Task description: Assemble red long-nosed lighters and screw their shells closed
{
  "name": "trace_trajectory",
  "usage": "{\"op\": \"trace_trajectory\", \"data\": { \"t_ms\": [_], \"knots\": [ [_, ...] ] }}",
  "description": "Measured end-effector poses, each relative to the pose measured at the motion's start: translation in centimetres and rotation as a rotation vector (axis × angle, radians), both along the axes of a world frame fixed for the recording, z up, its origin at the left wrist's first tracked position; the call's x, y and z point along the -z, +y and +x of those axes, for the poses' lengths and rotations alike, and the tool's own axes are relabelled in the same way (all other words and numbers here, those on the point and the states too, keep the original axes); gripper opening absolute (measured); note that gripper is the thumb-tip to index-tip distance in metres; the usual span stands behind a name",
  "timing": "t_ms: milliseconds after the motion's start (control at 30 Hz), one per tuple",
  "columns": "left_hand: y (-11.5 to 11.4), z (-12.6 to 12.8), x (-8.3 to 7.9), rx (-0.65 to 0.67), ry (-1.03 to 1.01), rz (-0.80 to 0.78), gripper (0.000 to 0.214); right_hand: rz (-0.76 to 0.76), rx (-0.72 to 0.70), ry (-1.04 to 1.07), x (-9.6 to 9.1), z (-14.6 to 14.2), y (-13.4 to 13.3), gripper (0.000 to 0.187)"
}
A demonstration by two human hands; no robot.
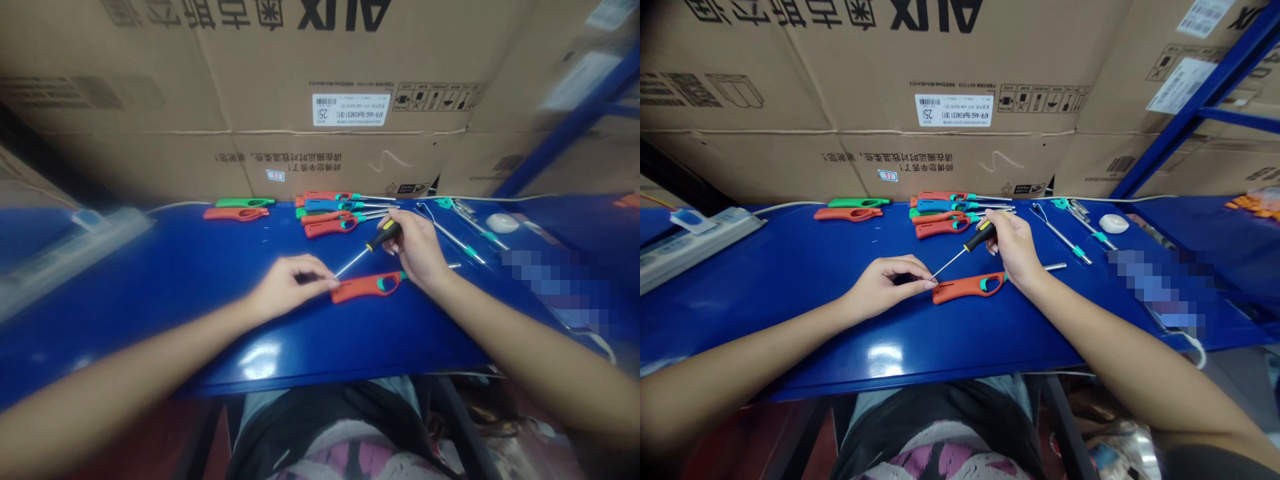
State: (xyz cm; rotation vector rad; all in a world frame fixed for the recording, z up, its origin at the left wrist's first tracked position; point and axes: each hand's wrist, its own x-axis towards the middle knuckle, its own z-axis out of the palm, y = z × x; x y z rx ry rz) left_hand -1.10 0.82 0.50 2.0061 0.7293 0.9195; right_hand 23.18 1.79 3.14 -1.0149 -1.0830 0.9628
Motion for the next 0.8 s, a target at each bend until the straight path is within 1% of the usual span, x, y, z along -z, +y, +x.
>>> {"op": "trace_trajectory", "data": {
  "t_ms": [200,467,800],
  "knots": [
    [0.02,0.03,-0.05,-0.001,0.006,0.009,0.014,0.015,0.005,-0.011,0.04,0.05,-0.06,0.026],
    [-0.20,0.01,-0.12,0.015,0.026,0.024,0.012,0.073,0.044,-0.086,-0.47,-0.04,-0.45,0.027],
    [-0.13,0.00,-0.08,0.028,0.032,0.033,0.011,0.066,0.050,-0.109,-0.48,-0.15,-0.57,0.029]
  ]
}}
